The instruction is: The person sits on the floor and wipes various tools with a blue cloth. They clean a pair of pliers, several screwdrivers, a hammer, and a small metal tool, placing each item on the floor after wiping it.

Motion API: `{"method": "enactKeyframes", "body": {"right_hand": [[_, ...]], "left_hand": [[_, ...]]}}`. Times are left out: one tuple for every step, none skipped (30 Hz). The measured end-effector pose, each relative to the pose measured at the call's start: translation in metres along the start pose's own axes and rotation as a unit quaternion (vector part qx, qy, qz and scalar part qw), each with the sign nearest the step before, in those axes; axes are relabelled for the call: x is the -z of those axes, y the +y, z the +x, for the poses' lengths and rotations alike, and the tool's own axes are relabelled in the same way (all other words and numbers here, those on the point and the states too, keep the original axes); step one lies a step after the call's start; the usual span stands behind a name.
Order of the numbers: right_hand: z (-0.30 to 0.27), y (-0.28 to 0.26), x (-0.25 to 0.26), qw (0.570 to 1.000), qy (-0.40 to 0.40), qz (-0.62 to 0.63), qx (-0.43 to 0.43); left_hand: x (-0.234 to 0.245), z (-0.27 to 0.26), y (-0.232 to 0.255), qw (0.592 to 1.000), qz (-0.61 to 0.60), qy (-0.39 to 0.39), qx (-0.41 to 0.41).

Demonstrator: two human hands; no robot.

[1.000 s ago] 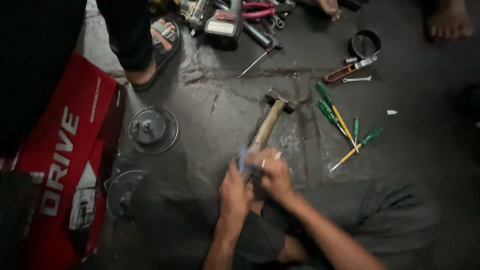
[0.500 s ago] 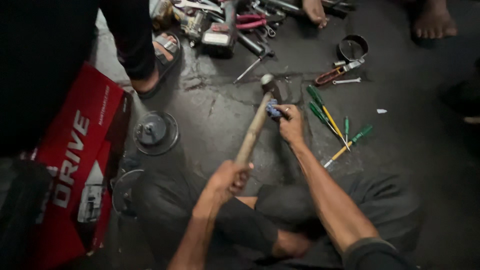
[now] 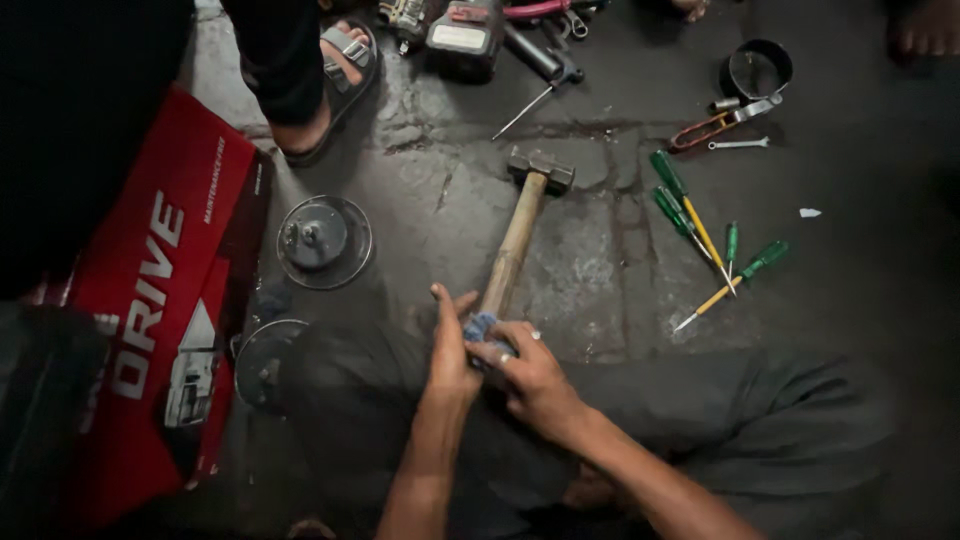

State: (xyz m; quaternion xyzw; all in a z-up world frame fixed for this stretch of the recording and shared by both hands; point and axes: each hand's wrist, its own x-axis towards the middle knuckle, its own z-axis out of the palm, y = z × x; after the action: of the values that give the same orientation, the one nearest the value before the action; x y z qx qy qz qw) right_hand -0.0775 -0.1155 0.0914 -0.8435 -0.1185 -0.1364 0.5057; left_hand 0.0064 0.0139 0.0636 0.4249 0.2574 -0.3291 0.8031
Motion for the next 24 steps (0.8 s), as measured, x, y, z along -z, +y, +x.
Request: {"method": "enactKeyframes", "body": {"right_hand": [[-0.001,0.007,0.001,1.0,0.004,0.002,0.004],[0.001,0.019,0.004,1.0,0.007,0.004,0.009],[0.008,0.036,0.005,1.0,0.019,-0.016,0.019],[0.019,0.058,0.007,0.998,0.031,-0.035,0.029],[0.036,0.081,0.013,0.997,0.049,-0.059,0.01],[0.054,0.105,0.021,0.994,0.068,-0.084,-0.01],[0.073,0.13,0.031,0.988,0.085,-0.132,-0.007],[0.09,0.153,0.041,0.978,0.102,-0.179,-0.004],[0.104,0.175,0.051,0.98,0.109,-0.166,-0.009],[0.116,0.194,0.059,0.981,0.116,-0.154,-0.014],[0.126,0.21,0.062,0.978,0.113,-0.175,-0.029],[0.134,0.222,0.063,0.973,0.111,-0.197,-0.045],[0.144,0.23,0.066,0.968,0.109,-0.221,-0.057],[0.15,0.233,0.067,0.967,0.127,-0.218,-0.039],[0.145,0.229,0.064,0.966,0.142,-0.214,-0.025],[0.137,0.22,0.058,0.965,0.157,-0.211,-0.011],[0.125,0.205,0.053,0.973,0.127,-0.195,-0.002],[0.109,0.185,0.05,0.979,0.097,-0.178,0.008],[0.095,0.162,0.044,0.986,0.07,-0.153,0.004],[0.081,0.138,0.039,0.991,0.043,-0.127,0.001],[0.063,0.114,0.033,0.993,0.034,-0.109,0.021],[0.049,0.092,0.03,0.995,0.024,-0.092,0.041],[0.042,0.077,0.033,0.997,-0.004,-0.079,0.026],[0.036,0.064,0.038,0.997,-0.031,-0.065,0.01]], "left_hand": [[0.001,0.002,0.0,1.0,-0.001,0.014,0.016],[0.0,0.005,-0.001,1.0,-0.004,-0.011,0.01],[0.002,0.004,0.0,0.999,-0.002,-0.032,0.005],[0.004,0.0,-0.001,0.999,-0.001,-0.054,0.001],[0.0,0.002,0.002,0.999,0.008,-0.046,0.027],[-0.003,0.002,0.005,0.998,0.018,-0.038,0.052],[-0.006,0.0,0.005,0.996,0.027,-0.032,0.077],[-0.008,-0.002,0.003,0.995,0.063,-0.039,0.071],[-0.009,-0.002,0.002,0.992,0.099,-0.045,0.066],[-0.009,-0.002,0.001,0.988,0.134,-0.051,0.061],[-0.01,-0.001,0.001,0.986,0.145,-0.041,0.067],[-0.01,0.001,0.0,0.985,0.155,-0.031,0.074],[-0.012,0.006,0.001,0.983,0.165,-0.024,0.078],[-0.014,0.013,0.003,0.98,0.176,-0.008,0.088],[-0.013,0.016,0.0,0.977,0.185,0.01,0.104],[-0.011,0.019,-0.004,0.973,0.194,0.027,0.119],[-0.008,0.021,-0.008,0.974,0.19,0.023,0.119],[-0.005,0.022,-0.012,0.975,0.187,0.018,0.12],[-0.004,0.025,-0.014,0.975,0.186,0.012,0.119],[-0.004,0.027,-0.015,0.954,0.287,0.03,0.08],[-0.008,0.029,-0.022,0.921,0.385,0.04,0.043],[-0.012,0.028,-0.028,0.877,0.478,0.048,0.005],[-0.017,0.027,-0.03,0.85,0.523,0.054,-0.016],[-0.021,0.024,-0.031,0.821,0.567,0.061,-0.038]]}}
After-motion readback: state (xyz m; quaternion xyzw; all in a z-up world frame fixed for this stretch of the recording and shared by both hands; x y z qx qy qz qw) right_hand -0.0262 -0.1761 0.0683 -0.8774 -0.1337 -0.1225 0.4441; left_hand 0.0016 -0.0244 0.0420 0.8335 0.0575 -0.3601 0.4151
